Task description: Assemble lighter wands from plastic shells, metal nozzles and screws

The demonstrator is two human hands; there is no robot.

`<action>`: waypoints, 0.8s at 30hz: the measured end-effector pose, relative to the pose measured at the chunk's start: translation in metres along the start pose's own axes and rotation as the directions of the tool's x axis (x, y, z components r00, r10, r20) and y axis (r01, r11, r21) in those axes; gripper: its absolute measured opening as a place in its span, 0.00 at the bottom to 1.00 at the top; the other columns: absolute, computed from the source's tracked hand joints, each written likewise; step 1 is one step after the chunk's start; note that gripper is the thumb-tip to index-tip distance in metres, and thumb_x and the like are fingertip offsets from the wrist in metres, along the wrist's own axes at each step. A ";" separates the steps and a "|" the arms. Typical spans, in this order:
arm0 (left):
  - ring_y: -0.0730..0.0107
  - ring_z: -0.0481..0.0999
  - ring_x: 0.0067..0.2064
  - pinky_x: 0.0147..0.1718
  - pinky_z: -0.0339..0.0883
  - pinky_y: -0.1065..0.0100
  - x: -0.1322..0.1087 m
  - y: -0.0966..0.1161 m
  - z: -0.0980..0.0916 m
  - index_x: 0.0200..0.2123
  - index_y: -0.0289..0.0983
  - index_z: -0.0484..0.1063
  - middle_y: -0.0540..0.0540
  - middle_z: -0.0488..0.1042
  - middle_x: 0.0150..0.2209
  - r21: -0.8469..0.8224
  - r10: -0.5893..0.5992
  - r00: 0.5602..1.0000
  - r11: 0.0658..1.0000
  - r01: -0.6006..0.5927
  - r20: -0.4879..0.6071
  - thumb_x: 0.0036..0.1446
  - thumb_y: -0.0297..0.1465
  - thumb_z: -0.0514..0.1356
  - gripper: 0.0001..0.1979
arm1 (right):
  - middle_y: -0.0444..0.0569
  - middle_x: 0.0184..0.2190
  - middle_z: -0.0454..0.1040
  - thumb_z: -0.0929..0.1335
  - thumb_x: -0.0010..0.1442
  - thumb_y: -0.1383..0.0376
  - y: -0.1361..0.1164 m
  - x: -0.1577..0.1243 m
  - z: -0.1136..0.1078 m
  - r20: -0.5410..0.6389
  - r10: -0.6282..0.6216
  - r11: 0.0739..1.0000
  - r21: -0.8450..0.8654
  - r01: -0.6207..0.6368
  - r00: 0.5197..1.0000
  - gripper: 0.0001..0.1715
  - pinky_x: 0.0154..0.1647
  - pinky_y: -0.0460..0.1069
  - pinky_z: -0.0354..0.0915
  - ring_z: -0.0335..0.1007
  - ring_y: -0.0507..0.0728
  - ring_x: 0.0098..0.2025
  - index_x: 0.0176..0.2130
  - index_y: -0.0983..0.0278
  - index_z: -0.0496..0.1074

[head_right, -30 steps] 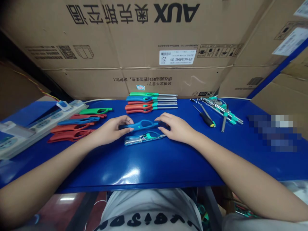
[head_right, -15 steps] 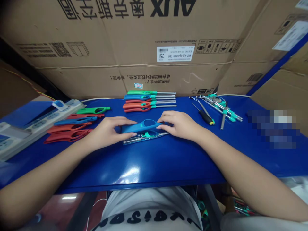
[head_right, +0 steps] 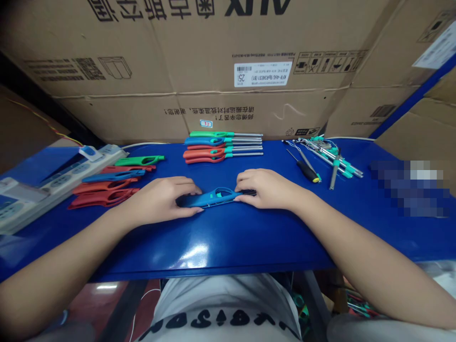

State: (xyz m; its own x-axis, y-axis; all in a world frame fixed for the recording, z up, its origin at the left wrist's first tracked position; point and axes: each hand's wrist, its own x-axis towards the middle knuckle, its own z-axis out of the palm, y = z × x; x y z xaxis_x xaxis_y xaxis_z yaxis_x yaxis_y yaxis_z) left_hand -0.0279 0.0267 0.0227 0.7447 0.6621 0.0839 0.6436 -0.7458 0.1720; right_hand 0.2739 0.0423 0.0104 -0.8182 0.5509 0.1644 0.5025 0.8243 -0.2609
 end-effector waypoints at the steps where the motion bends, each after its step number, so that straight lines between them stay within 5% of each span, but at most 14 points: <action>1: 0.63 0.79 0.42 0.39 0.68 0.66 0.000 0.000 0.000 0.46 0.39 0.76 0.48 0.79 0.43 0.006 -0.002 1.000 1.000 0.002 0.006 0.60 0.42 0.65 0.16 | 0.52 0.39 0.77 0.67 0.68 0.58 0.000 0.000 0.000 0.003 0.001 1.000 0.001 -0.001 1.000 0.14 0.42 0.50 0.66 0.72 0.57 0.41 0.40 0.65 0.77; 24: 0.62 0.80 0.45 0.39 0.69 0.67 -0.001 0.005 -0.001 0.48 0.41 0.78 0.49 0.80 0.45 0.029 -0.009 1.000 1.000 0.009 -0.006 0.62 0.42 0.62 0.15 | 0.50 0.40 0.76 0.67 0.67 0.59 0.000 -0.002 -0.003 0.037 0.023 0.999 0.037 -0.024 0.999 0.11 0.41 0.50 0.65 0.72 0.57 0.41 0.41 0.63 0.76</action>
State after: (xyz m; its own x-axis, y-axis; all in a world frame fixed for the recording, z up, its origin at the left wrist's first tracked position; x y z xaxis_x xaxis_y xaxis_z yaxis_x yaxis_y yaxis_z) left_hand -0.0259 0.0221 0.0248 0.7381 0.6689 0.0883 0.6550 -0.7417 0.1443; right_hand 0.2763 0.0413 0.0128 -0.8163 0.5643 0.1232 0.5116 0.8054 -0.2993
